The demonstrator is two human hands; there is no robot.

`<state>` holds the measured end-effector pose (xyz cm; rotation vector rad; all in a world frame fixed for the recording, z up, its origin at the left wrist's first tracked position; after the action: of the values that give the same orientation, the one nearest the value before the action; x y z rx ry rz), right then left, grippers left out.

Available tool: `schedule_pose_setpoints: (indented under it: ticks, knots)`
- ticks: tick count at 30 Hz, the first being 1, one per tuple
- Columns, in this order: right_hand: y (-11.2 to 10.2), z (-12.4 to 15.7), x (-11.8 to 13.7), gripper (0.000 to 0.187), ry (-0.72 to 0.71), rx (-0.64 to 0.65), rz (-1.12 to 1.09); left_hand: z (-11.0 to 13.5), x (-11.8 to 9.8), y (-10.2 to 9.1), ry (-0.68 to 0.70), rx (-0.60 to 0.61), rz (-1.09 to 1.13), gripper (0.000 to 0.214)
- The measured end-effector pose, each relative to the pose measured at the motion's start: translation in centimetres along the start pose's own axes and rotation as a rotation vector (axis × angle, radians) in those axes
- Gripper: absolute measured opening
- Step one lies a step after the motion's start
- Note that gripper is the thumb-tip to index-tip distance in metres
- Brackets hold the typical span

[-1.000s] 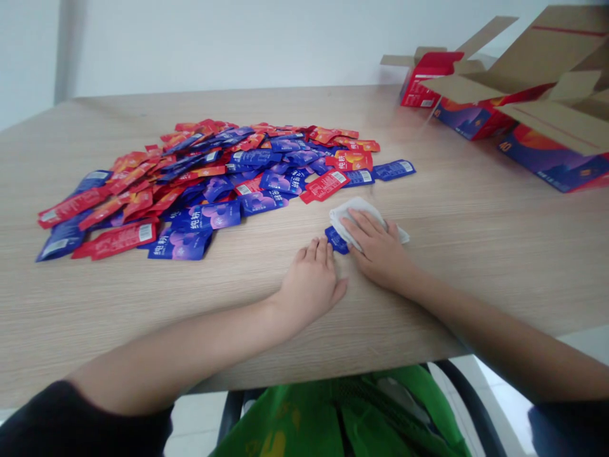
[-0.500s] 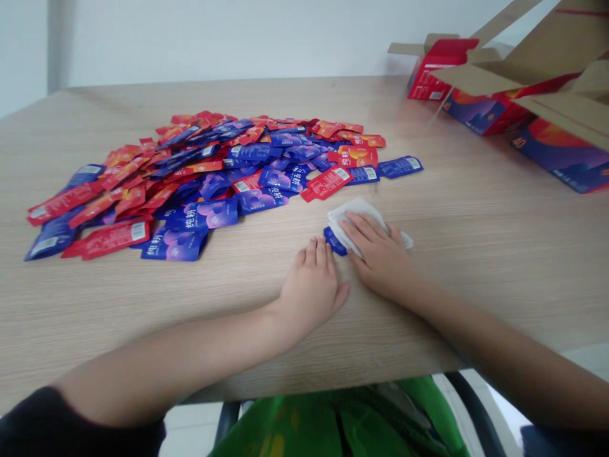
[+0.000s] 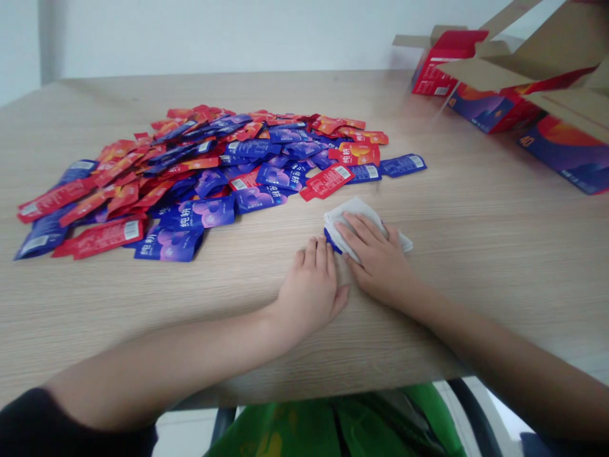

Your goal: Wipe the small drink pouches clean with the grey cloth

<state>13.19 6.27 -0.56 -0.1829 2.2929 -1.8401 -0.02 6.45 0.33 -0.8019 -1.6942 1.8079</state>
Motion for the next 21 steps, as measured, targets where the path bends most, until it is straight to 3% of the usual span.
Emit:
schedule_pose_setpoints:
  ticks: [7,14,21]
  knots:
    - [0.3,0.1,-2.6,0.050,0.176,-0.033,-0.045,0.0,0.1,0.0,0.010,-0.011,-0.007,0.071]
    - [-0.2,0.1,0.8,0.051,-0.037,-0.002,-0.081,0.0,0.1,-0.1,0.007,-0.032,0.012,0.066]
    - [-0.5,-0.3,-1.3,0.050,-0.009,0.011,-0.110,0.0,0.0,-0.1,-0.007,-0.003,-0.010,0.069]
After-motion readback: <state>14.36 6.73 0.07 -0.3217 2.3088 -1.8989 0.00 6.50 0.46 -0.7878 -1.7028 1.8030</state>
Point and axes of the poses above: each hand's wrist, its own z-axis away from the middle knuckle, its own y-axis out of the palm, x = y × z, the point moved 4 cm from there along -z, towards the middle knuckle, and after that the axes turned 8 degrees about z, right-handed, at the moved point
